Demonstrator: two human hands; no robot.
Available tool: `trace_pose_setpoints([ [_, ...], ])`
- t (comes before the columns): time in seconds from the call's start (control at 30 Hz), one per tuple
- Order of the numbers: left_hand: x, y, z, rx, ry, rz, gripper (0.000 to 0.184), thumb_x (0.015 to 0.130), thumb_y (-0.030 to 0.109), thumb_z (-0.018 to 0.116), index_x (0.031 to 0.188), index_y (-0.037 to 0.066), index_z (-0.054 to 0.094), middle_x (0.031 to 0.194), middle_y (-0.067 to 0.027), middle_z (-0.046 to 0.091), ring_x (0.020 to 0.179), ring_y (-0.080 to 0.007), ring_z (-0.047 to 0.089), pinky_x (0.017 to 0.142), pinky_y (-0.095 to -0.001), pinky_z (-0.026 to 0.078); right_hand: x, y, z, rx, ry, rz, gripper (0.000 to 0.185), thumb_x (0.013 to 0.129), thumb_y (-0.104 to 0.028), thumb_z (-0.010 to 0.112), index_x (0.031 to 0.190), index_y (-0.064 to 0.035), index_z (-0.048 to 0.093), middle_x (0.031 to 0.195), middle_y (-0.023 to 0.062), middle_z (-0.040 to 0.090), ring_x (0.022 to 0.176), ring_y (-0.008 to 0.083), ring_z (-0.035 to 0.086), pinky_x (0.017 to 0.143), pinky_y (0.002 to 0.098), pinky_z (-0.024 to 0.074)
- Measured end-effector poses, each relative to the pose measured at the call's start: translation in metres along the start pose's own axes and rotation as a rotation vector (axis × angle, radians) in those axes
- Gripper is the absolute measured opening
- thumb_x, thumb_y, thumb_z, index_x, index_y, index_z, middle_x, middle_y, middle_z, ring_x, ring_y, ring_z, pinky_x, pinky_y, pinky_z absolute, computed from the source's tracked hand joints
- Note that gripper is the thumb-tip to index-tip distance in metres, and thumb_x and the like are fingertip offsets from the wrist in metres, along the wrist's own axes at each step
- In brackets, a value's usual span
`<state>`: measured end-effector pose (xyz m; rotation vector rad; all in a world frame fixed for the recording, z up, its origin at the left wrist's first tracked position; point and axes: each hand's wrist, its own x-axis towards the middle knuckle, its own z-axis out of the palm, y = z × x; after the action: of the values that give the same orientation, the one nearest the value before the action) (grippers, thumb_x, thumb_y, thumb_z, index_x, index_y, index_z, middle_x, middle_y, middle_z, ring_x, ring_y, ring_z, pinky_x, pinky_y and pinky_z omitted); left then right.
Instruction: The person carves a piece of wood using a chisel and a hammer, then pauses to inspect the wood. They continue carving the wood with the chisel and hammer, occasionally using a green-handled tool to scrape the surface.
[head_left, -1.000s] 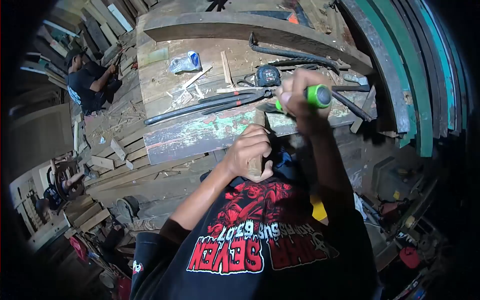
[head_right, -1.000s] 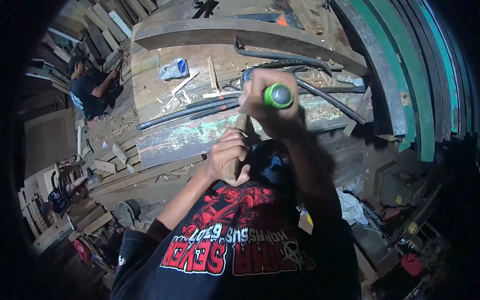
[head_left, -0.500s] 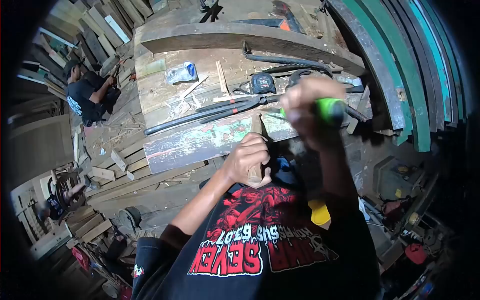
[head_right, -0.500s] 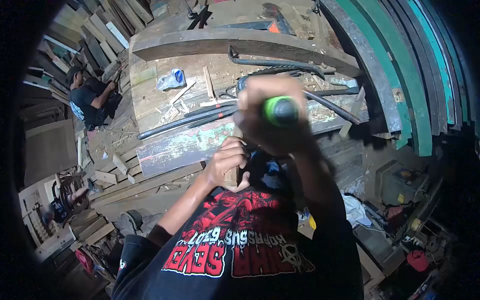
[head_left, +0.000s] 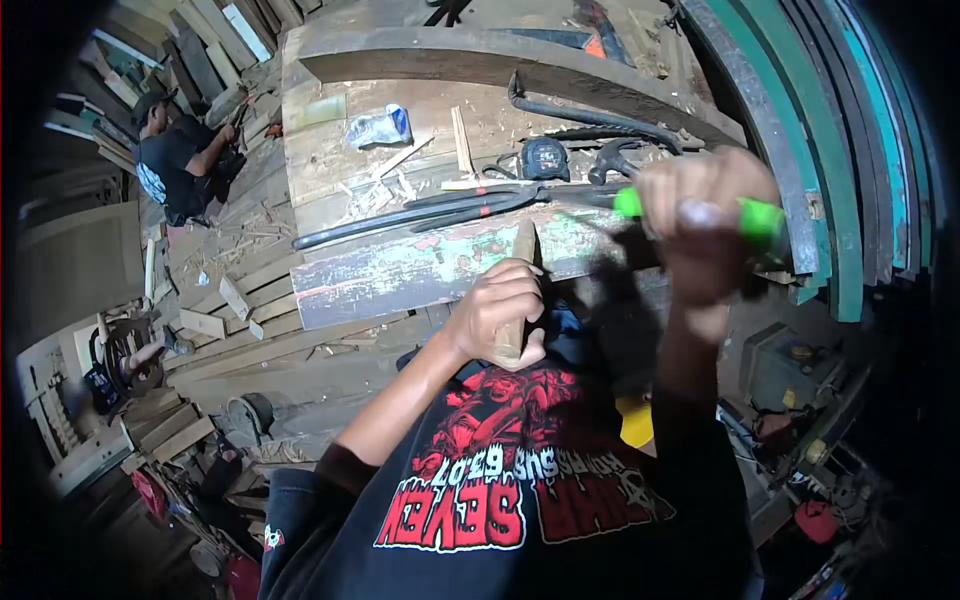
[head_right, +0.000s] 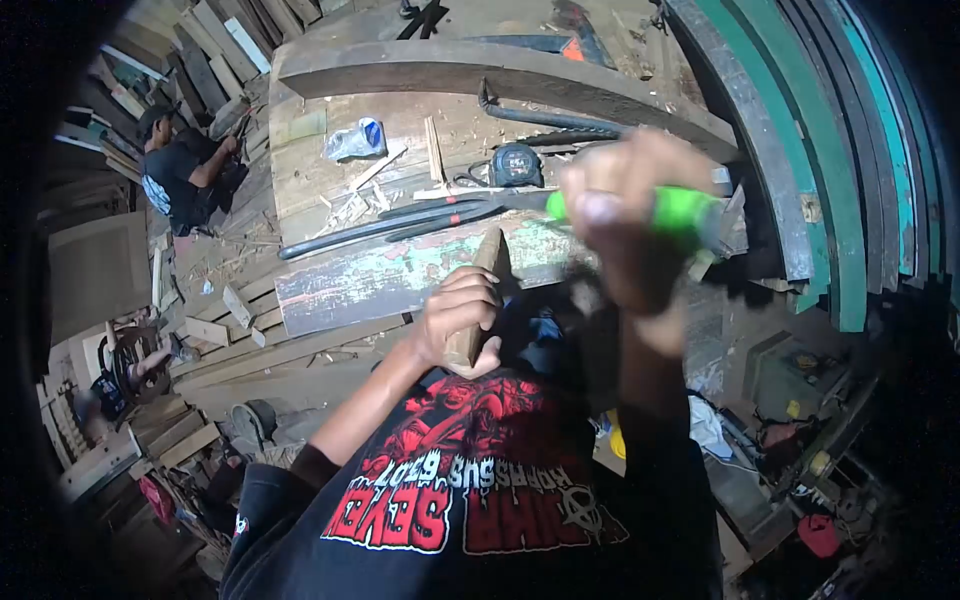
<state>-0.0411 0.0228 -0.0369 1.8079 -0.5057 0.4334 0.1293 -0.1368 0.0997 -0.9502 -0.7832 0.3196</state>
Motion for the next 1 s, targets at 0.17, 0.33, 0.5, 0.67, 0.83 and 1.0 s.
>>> trace_pose_setpoints([
  [0.17, 0.000, -0.001, 0.001, 0.004, 0.017, -0.005, 0.025, 0.059, 0.008, 0.077, 0.074, 0.005, 0.058, 0.073, -0.0100, 0.054, 0.075, -0.0328, 0.059, 0.089, -0.0458, 0.053, 0.011, -0.037, 0.005, -0.032, -0.101, -0.106, 0.025, 0.099, -0.016, 0.069, 0.084, -0.0092, 0.050, 0.062, -0.0016, 0.047, 0.049, 0.0110, 0.042, 0.047, 0.0278, 0.0315],
  [0.33, 0.000, 0.001, 0.000, 0.032, -0.005, -0.011, 0.025, 0.060, 0.007, 0.078, 0.075, 0.005, 0.058, 0.075, -0.0094, 0.054, 0.074, -0.0321, 0.058, 0.089, -0.0459, 0.053, -0.039, 0.071, 0.008, -0.459, -0.155, 0.155, 0.041, 0.092, -0.022, 0.078, 0.073, -0.0137, 0.043, 0.065, -0.0012, 0.044, 0.052, 0.0113, 0.043, 0.048, 0.0289, 0.0360],
  [0.5, -0.002, -0.001, 0.001, 0.035, 0.008, 0.007, 0.022, 0.063, 0.008, 0.077, 0.074, 0.005, 0.058, 0.078, -0.0111, 0.060, 0.078, -0.0320, 0.064, 0.092, -0.0481, 0.054, -0.007, 0.023, 0.003, 0.168, 0.155, 0.008, 0.036, 0.089, -0.001, 0.073, 0.069, -0.0103, 0.044, 0.064, -0.0016, 0.047, 0.054, 0.0086, 0.041, 0.050, 0.0284, 0.0366],
  [0.67, -0.002, 0.000, 0.001, 0.021, 0.020, -0.009, 0.022, 0.064, 0.007, 0.077, 0.075, 0.006, 0.058, 0.078, -0.0103, 0.060, 0.077, -0.0310, 0.064, 0.092, -0.0480, 0.053, 0.009, -0.024, 0.012, 0.037, -0.055, -0.026, 0.030, 0.096, -0.017, 0.066, 0.075, -0.0151, 0.044, 0.055, -0.0036, 0.037, 0.046, 0.0110, 0.034, 0.052, 0.0304, 0.0304],
  [0.83, 0.001, 0.000, 0.000, 0.035, 0.006, -0.001, 0.023, 0.064, 0.007, 0.078, 0.075, 0.006, 0.057, 0.078, -0.0100, 0.059, 0.077, -0.0310, 0.063, 0.093, -0.0479, 0.053, -0.039, 0.081, -0.004, -0.369, -0.022, 0.108, 0.031, 0.092, -0.008, 0.067, 0.072, -0.0122, 0.044, 0.058, -0.0026, 0.037, 0.049, 0.0109, 0.035, 0.050, 0.0289, 0.0319],
  [1.0, -0.006, 0.001, 0.003, 0.020, 0.125, -0.031, 0.026, 0.065, 0.009, 0.082, 0.077, 0.006, 0.059, 0.079, -0.0081, 0.059, 0.081, -0.0303, 0.063, 0.091, -0.0455, 0.053, -0.006, 0.006, -0.007, 0.068, 0.088, 0.018, 0.024, 0.096, -0.006, 0.062, 0.082, -0.0126, 0.045, 0.066, -0.0031, 0.046, 0.053, 0.0084, 0.038, 0.057, 0.0287, 0.0308],
])
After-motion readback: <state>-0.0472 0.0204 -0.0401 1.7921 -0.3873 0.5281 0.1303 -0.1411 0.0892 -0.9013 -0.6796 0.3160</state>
